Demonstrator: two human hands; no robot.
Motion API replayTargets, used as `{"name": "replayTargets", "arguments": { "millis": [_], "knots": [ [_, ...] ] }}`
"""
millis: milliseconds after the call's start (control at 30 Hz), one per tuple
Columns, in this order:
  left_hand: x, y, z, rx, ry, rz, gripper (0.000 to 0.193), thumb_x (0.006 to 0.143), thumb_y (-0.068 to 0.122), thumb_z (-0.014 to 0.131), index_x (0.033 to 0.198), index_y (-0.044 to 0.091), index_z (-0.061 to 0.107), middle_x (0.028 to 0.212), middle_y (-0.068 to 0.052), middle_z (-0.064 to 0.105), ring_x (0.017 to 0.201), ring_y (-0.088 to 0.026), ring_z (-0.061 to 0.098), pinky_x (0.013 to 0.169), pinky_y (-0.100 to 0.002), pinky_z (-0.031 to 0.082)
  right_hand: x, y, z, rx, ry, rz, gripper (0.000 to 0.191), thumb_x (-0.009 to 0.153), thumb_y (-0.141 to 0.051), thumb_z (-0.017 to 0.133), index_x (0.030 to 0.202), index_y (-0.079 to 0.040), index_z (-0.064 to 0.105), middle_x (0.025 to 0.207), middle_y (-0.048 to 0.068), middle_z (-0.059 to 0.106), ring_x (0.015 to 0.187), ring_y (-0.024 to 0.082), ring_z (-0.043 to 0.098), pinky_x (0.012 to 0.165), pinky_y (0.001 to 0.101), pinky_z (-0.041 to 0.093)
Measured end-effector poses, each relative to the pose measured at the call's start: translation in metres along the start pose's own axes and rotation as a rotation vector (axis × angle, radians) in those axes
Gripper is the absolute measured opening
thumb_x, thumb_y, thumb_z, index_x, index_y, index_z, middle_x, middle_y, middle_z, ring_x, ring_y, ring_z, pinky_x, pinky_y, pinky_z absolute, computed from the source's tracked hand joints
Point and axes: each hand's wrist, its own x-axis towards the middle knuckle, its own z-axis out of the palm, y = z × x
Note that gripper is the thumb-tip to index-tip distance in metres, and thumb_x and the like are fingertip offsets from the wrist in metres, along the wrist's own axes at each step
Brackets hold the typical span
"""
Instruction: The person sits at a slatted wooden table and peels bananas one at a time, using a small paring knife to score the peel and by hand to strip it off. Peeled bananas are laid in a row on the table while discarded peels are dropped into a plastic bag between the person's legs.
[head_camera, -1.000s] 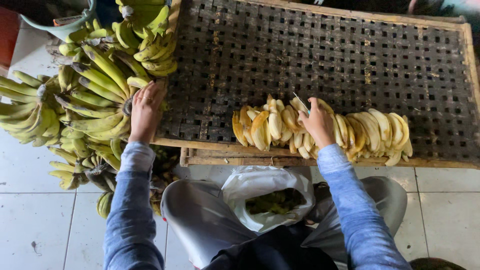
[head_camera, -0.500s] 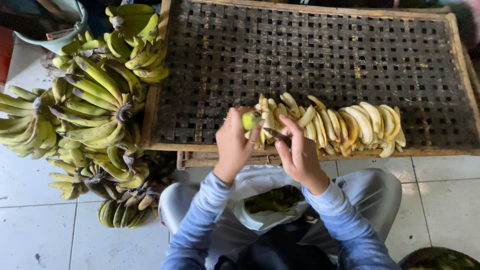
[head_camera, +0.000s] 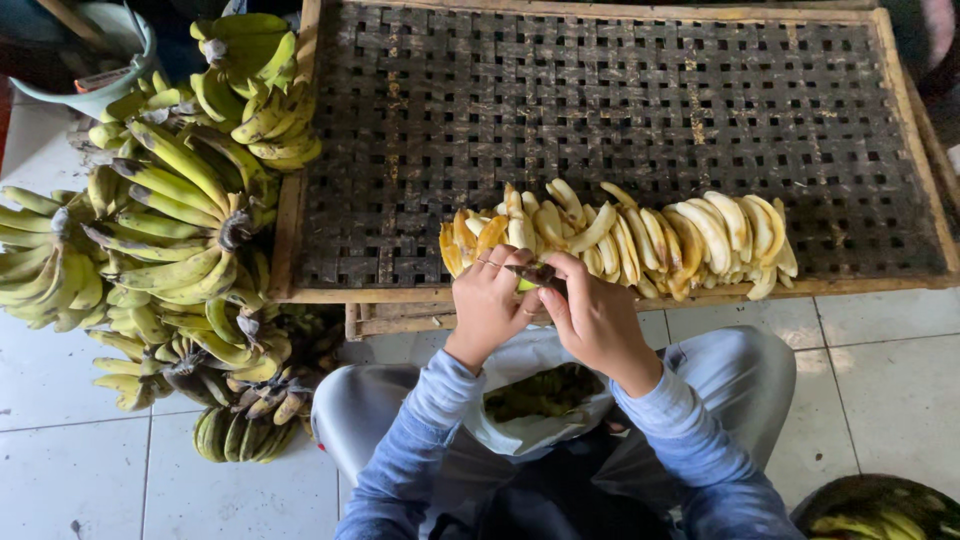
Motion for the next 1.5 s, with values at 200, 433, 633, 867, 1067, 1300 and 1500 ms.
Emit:
{"name": "replayTargets", "arguments": {
  "millis": [200,433,633,867,1067,1300,1500],
  "knots": [
    [-0.019,-0.033,0.014,-0.288,-0.095,0.038,0.058,0.073,0.016,0.088,0.113,0.001,0.048,0.109,-0.012,0.066,0.088,-0.032,0.067,0.072,-0.043,0.054,-0.005,0.020,-0.004,0.767,-0.365,0.343,0.024,0.109,-0.025,0.049,0.126,-0.009,0.048,0.078,0.005,0.057,0.058,0.015,0.052,0.051,0.0281,0.041],
    [-0.034,-0.023,0.020,-0.403,0.228,0.253,0.059,0.080,0.009,0.094,0.114,0.007,0.046,0.112,-0.011,0.054,0.093,-0.029,0.064,0.076,-0.040,0.055,-0.005,0.039,-0.022,1.355,-0.303,0.694,0.031,0.111,-0.035,0.044,0.121,-0.007,0.053,0.075,0.001,0.049,0.052,0.005,0.038,0.044,0.0189,0.031],
    [-0.033,-0.022,0.013,-0.311,0.082,0.138,0.046,0.082,0.000,0.087,0.111,0.003,0.052,0.112,-0.013,0.053,0.095,-0.030,0.062,0.080,-0.039,0.055,-0.020,-0.008,-0.014,0.538,0.018,-0.077,0.045,0.096,-0.024,0.074,0.133,-0.005,0.057,0.106,0.008,0.062,0.086,0.017,0.064,0.070,0.0228,0.052],
    [-0.034,-0.025,0.017,-0.346,0.097,0.239,0.047,0.079,0.000,0.087,0.114,0.000,0.056,0.115,-0.013,0.054,0.101,-0.031,0.062,0.087,-0.040,0.056,-0.022,0.005,0.010,0.691,0.027,0.175,0.020,0.103,-0.008,0.073,0.121,0.001,0.071,0.094,0.005,0.072,0.082,0.013,0.066,0.074,0.0259,0.054],
    [-0.021,-0.015,0.014,-0.322,0.244,0.261,0.057,0.077,0.014,0.092,0.127,0.008,0.066,0.115,-0.007,0.052,0.115,-0.026,0.064,0.105,-0.047,0.054,-0.019,0.053,0.025,1.474,0.076,0.776,0.011,0.101,-0.012,0.067,0.100,-0.004,0.059,0.076,0.000,0.057,0.047,0.003,0.041,0.039,0.0198,0.032],
    [-0.024,-0.004,0.023,-0.736,0.356,-0.309,0.079,0.080,0.031,0.085,0.149,0.007,0.055,0.117,-0.005,0.064,0.121,-0.025,0.068,0.107,-0.044,0.052,-0.047,0.142,0.059,1.881,0.103,1.000,0.018,0.103,-0.022,0.063,0.105,-0.005,0.058,0.086,-0.001,0.061,0.050,0.001,0.040,0.040,0.0164,0.029],
    [-0.018,-0.072,0.047,-1.548,0.711,-0.760,0.048,0.105,0.034,0.056,0.137,0.002,0.040,0.129,-0.015,0.062,0.126,-0.032,0.062,0.115,-0.057,0.048,-0.144,0.156,0.113,1.452,0.120,1.286,0.019,0.096,-0.027,0.068,0.090,-0.010,0.062,0.070,-0.003,0.054,0.049,0.005,0.042,0.043,0.0239,0.031]
  ]
}}
